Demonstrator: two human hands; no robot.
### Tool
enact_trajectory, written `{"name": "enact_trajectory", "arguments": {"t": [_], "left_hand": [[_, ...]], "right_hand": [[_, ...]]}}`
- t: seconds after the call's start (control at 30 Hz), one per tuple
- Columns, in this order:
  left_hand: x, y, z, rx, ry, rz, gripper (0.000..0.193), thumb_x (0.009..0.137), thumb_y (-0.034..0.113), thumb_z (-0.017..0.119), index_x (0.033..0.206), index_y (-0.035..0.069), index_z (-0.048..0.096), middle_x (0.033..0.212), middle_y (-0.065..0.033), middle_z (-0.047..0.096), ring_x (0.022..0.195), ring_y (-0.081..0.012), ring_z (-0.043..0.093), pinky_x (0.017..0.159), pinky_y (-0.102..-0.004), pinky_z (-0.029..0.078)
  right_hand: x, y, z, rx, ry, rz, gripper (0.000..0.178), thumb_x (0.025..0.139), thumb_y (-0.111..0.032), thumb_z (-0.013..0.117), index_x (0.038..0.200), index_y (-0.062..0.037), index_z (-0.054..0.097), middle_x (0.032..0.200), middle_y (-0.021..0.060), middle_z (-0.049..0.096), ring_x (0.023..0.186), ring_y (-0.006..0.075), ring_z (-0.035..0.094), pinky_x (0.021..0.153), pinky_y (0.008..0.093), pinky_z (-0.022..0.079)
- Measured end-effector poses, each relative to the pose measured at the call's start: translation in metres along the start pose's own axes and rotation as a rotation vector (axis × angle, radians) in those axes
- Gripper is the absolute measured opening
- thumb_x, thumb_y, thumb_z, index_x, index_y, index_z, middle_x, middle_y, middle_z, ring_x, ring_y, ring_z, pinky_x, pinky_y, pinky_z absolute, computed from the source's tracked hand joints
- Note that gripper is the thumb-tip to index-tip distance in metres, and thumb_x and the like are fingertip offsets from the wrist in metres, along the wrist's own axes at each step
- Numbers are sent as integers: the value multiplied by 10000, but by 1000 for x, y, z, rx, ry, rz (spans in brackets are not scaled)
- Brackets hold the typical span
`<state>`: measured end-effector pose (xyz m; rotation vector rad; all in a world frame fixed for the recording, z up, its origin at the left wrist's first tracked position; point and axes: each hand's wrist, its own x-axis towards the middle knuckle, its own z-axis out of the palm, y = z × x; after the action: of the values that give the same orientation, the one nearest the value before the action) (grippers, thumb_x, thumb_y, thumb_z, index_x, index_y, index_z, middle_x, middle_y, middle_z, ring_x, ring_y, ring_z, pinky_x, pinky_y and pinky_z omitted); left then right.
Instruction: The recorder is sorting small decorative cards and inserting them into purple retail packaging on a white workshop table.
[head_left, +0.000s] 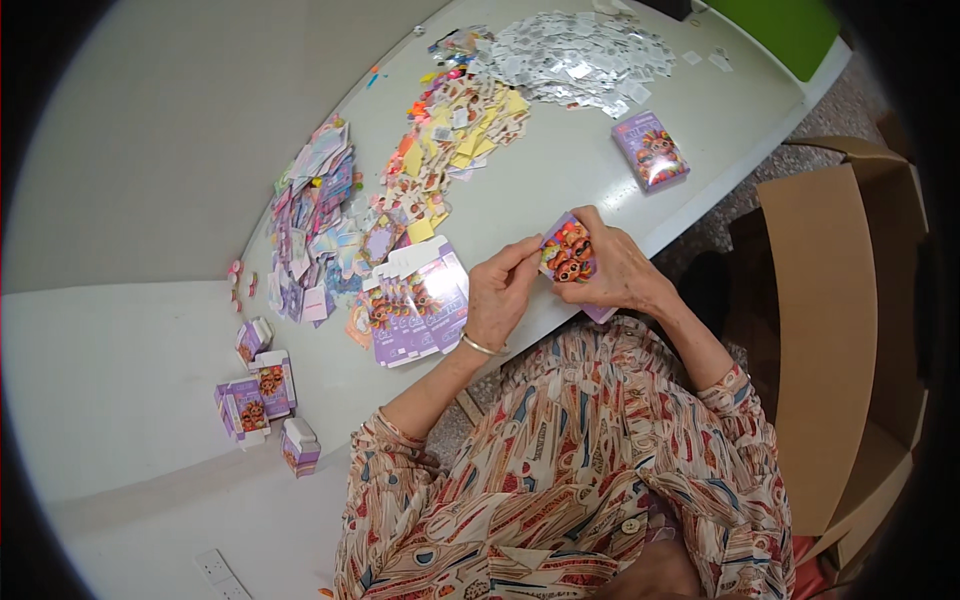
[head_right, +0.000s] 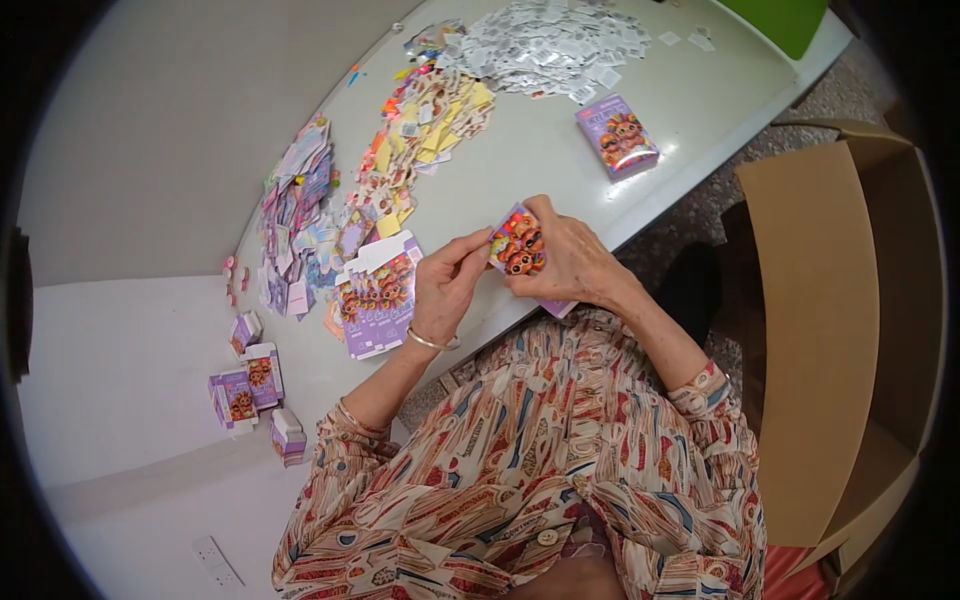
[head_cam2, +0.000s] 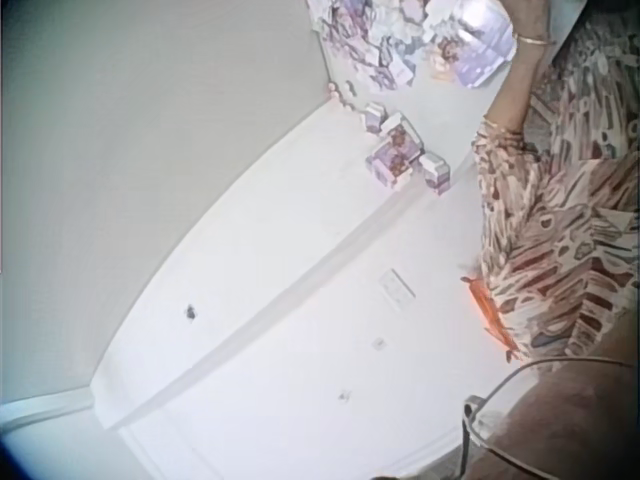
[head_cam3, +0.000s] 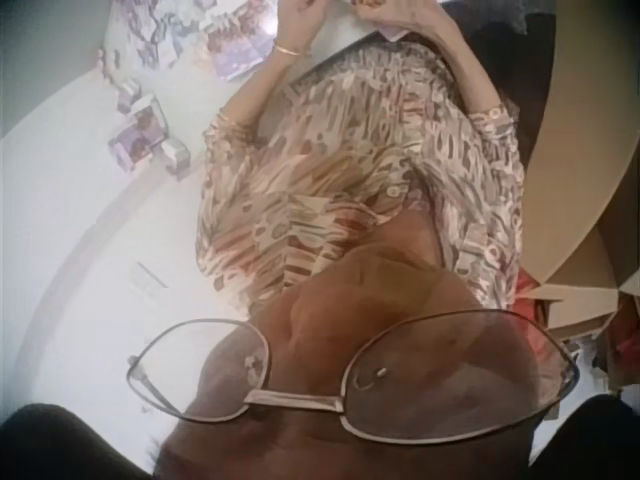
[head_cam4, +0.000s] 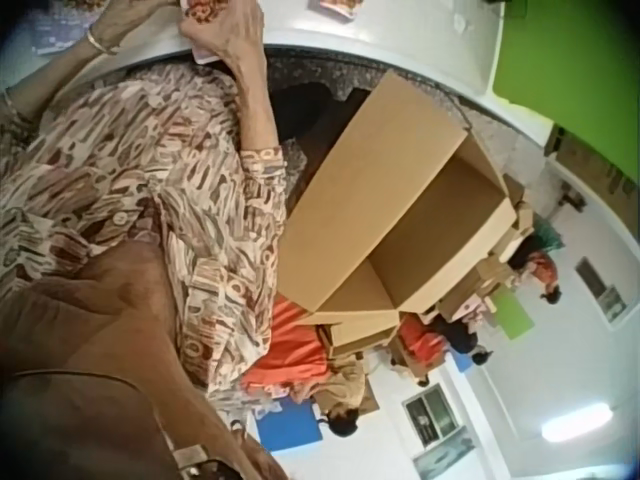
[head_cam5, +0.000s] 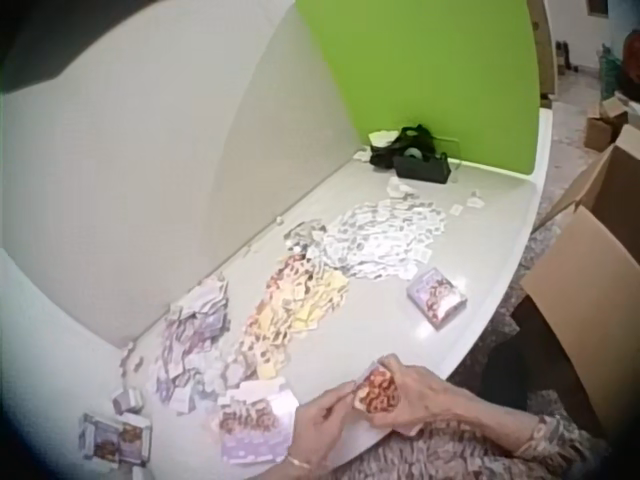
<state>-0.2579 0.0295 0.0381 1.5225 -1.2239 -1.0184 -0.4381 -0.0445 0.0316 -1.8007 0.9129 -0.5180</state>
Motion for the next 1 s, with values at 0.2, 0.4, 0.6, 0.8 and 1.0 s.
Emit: {"name": "enact_trajectory", "arguments": {"t": [0.2,0.4,0.6,0.8,1.0], "left_hand": [[19,9,-17,-746,-11,-359,257,928,60,577,1159,-51,585,1079,-129,654,988,-206,651,881,-328,549],[20,10,-13,-757,-254,-511,279,944,92,567,1187,-44,574,1113,-107,644,997,-183,648,875,-302,549],[78,-31,-120,816,282,410,267,796,206,707,1015,53,693,1008,-112,679,949,-279,601,835,-395,475],[99,-70,-160,1088,231,256,329,678,231,763,943,56,676,937,-140,648,908,-348,559,812,-423,465],[106,-65,-167,965,251,310,201,699,189,738,831,59,657,798,-97,640,823,-288,587,744,-409,476]], "right_hand": [[-7,7,-35,345,-22,-282,1283,478,-428,914,1455,4,203,1427,184,367,1295,301,415,1065,422,346],[5,25,10,395,237,-390,1086,593,-178,886,1426,-58,200,1383,154,407,1263,288,450,1073,417,355],[13,27,16,87,319,-309,945,650,-205,847,1361,-7,258,1252,176,486,1158,324,518,982,392,430],[22,31,25,-125,276,-202,905,691,-271,802,1371,11,275,1266,235,471,1161,365,502,1000,405,411],[23,34,26,-199,256,-207,889,701,-316,786,1355,61,317,1292,247,456,1205,379,468,1031,418,383]]}}
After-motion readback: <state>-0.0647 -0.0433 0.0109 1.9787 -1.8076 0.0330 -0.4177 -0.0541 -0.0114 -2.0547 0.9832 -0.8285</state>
